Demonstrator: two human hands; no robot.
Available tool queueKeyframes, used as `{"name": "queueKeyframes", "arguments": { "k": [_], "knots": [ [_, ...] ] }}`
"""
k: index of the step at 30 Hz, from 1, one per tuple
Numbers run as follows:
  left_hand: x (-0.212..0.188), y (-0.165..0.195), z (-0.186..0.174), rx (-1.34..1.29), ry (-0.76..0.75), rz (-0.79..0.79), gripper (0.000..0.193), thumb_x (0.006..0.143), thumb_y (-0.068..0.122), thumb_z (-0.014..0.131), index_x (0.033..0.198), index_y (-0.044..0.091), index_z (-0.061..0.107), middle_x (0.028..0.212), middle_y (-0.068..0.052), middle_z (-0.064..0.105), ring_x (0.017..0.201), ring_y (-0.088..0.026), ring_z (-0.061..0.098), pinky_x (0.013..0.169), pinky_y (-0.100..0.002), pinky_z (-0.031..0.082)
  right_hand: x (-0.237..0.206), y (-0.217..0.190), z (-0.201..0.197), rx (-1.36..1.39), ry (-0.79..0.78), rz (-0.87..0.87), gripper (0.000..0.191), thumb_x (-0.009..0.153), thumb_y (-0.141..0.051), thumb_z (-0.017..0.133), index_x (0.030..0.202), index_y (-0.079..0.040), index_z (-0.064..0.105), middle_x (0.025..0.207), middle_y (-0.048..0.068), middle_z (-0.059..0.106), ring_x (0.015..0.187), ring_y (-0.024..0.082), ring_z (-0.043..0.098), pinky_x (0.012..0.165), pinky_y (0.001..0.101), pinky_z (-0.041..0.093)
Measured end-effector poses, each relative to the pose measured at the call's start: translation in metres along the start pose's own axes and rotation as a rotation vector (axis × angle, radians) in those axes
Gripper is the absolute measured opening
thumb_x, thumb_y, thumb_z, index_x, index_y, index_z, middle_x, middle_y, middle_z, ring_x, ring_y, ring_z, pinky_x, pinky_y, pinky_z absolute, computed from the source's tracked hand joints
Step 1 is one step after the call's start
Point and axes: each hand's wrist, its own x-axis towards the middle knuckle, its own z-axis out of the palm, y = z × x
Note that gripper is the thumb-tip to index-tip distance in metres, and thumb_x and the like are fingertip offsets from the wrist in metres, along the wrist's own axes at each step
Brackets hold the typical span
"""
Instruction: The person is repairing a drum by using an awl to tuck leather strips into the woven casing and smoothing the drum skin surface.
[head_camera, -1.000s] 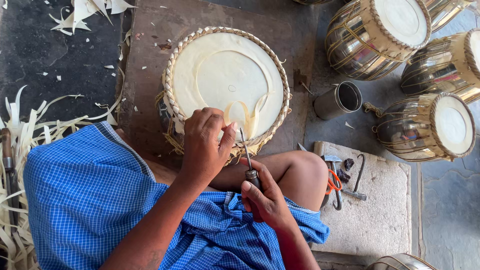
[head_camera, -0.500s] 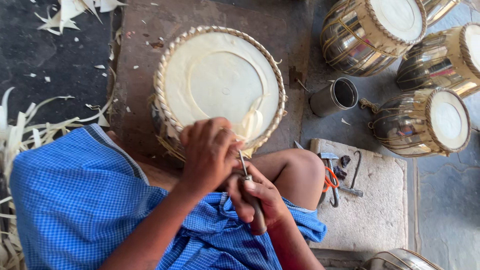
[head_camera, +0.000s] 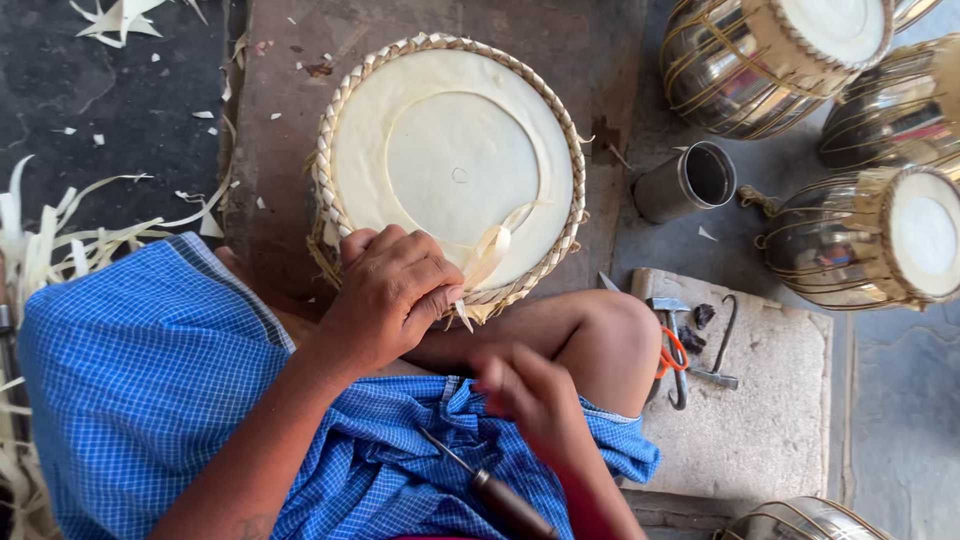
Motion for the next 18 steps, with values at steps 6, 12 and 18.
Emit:
{"name": "queueKeyframes", "arguments": {
  "k": [6, 12, 18],
  "knots": [
    [-0.007, -0.001, 0.003, 0.035, 0.022, -0.045, 0.011, 0.094, 0.026, 0.07, 0.096, 0.016, 0.069, 0.09, 0.001, 0.063, 0.091, -0.021, 0.059, 0.093, -0.042, 0.033, 0.019, -0.043, 0.033, -0.082, 0.048, -0.339, 0.039, 0.104, -0.033, 0.053, 0.106, 0.001, 0.073, 0.075, 0.006, 0.067, 0.064, 0.012, 0.06, 0.059, 0.0263, 0.049],
    [-0.014, -0.002, -0.002, 0.1, -0.01, -0.1, 0.015, 0.09, 0.028, 0.071, 0.097, 0.015, 0.068, 0.086, 0.0, 0.063, 0.089, -0.023, 0.059, 0.093, -0.044, 0.032, -0.081, -0.095, -0.068, 0.239, -0.207, -0.404, 0.048, 0.103, -0.039, 0.047, 0.102, 0.0, 0.076, 0.073, 0.008, 0.07, 0.064, 0.013, 0.064, 0.06, 0.0282, 0.052],
    [-0.01, 0.0, -0.002, 0.015, 0.026, -0.065, 0.011, 0.093, 0.026, 0.071, 0.093, 0.015, 0.067, 0.088, 0.001, 0.064, 0.089, -0.021, 0.059, 0.093, -0.043, 0.033, 0.001, -0.055, -0.01, -0.048, -0.098, -0.021, 0.057, 0.102, -0.045, 0.042, 0.099, -0.002, 0.079, 0.072, 0.01, 0.072, 0.064, 0.015, 0.068, 0.062, 0.0301, 0.056]
  ]
}}
